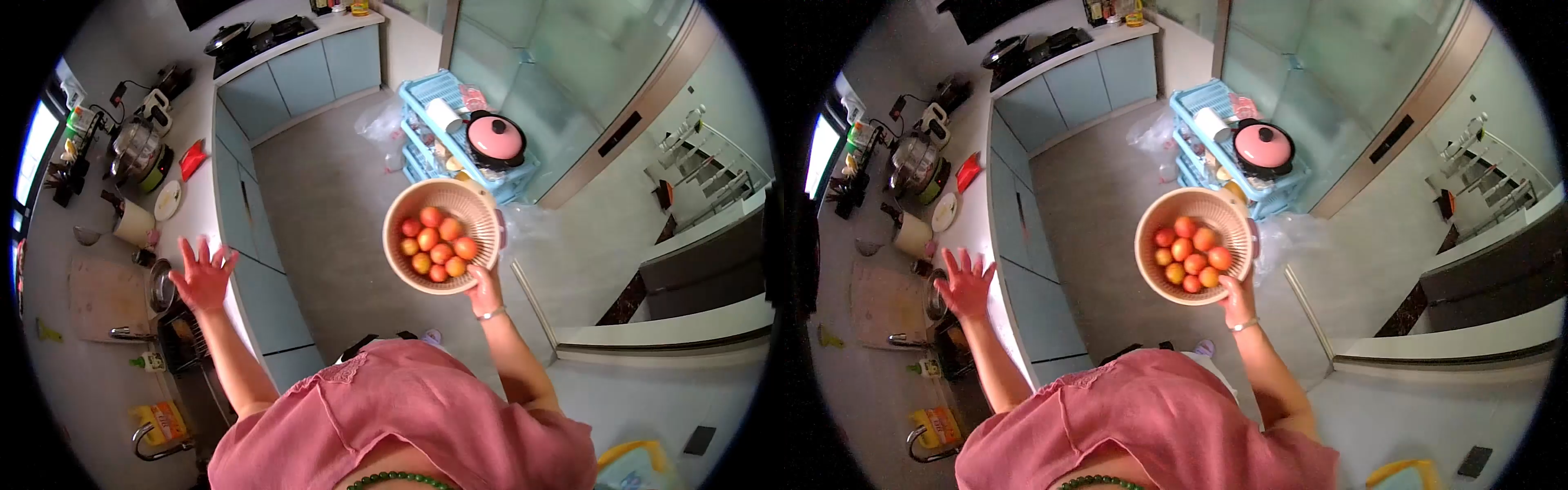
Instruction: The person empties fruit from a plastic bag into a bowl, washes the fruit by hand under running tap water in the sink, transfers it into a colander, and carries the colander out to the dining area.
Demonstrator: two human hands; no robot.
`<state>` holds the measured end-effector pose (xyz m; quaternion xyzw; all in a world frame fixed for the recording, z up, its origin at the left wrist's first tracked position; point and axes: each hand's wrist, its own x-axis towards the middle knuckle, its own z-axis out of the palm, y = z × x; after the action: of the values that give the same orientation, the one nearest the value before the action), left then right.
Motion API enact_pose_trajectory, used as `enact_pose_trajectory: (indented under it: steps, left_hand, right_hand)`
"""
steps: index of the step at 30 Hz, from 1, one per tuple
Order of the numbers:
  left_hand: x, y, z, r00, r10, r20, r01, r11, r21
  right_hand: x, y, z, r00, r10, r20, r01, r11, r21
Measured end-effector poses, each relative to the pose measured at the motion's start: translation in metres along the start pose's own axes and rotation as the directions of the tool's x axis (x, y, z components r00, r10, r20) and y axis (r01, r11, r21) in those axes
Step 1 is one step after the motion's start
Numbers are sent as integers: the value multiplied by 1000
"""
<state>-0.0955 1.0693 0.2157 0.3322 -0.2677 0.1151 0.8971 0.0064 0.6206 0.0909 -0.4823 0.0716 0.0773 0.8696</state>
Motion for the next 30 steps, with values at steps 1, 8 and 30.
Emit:
enact_pose_trajectory:
  steps: [1, 8, 30]
  left_hand:
    - [4, -32, -26, 993, 91, -74, -97, 992, -87]
    - [7, -187, -43, 700, -446, -558, 688, 212, 694]
    - [74, -477, 201, 316, -940, -130, 936, 286, 207]
  right_hand:
    - [-4, -20, -11, 999, -2, -37, 2, 1000, 15]
    - [-22, -94, -88, 995, 11, -98, 5, 988, 155]
    - [-59, -173, -192, 955, 91, -283, -74, 995, 71]
